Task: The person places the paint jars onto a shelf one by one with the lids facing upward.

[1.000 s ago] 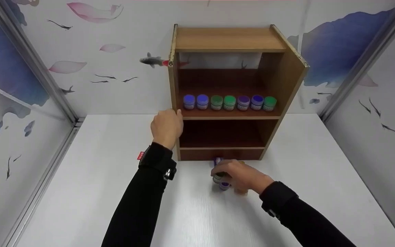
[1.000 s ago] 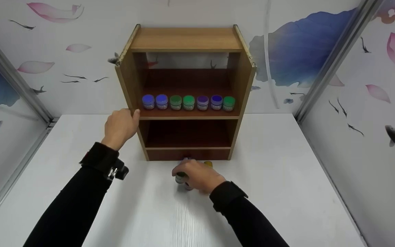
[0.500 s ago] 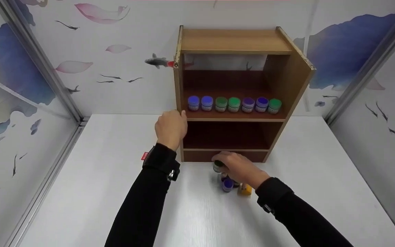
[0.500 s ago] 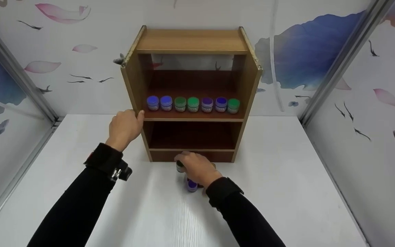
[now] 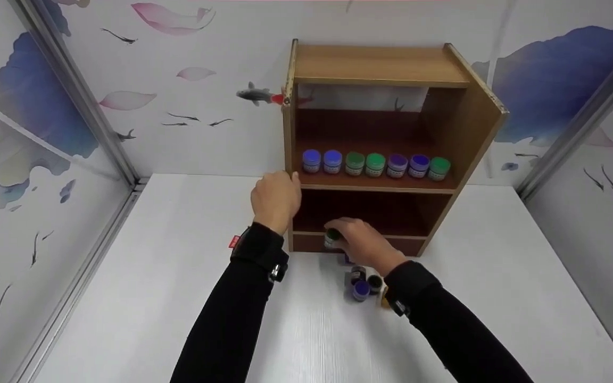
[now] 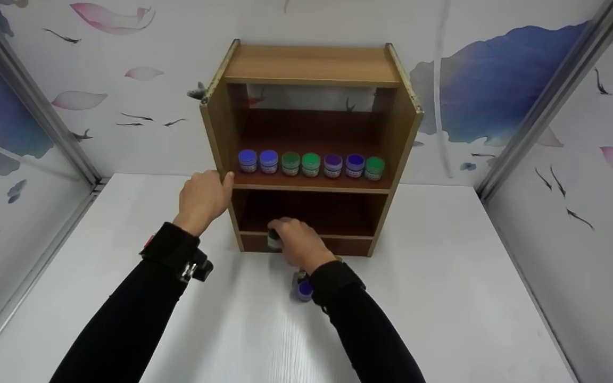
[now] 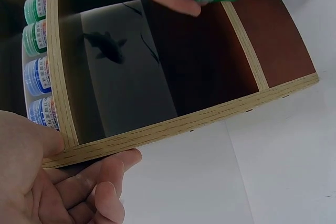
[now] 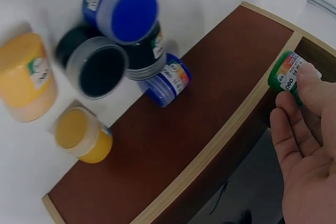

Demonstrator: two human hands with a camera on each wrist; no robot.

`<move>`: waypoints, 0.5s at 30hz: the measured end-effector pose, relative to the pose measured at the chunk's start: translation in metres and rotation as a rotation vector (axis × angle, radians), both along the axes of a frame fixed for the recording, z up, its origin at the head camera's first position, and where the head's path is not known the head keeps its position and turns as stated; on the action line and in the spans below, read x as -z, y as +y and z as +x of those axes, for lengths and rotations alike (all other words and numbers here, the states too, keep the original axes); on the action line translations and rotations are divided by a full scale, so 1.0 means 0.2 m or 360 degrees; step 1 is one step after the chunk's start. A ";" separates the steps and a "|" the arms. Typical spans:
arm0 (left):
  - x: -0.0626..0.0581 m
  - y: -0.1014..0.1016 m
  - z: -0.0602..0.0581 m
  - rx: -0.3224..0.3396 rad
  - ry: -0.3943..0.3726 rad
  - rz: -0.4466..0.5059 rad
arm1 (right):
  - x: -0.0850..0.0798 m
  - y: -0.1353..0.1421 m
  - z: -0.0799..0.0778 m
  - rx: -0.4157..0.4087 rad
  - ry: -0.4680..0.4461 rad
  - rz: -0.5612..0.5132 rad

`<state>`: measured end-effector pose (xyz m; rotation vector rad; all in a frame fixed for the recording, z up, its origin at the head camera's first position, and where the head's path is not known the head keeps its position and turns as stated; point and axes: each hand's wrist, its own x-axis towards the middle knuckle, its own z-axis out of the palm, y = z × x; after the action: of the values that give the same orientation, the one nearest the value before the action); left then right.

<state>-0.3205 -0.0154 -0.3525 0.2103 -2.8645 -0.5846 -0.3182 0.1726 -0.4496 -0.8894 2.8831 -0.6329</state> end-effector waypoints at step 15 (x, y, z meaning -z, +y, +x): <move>0.00 0.00 -0.01 -0.0023 -0.0043 -0.0008 | 0.00 -0.19 -0.13 0.0111 0.0056 -0.0060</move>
<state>-0.3232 -0.0151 -0.3535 0.2399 -2.8879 -0.5759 -0.3440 0.1348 -0.4488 -0.8152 2.9545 -0.6870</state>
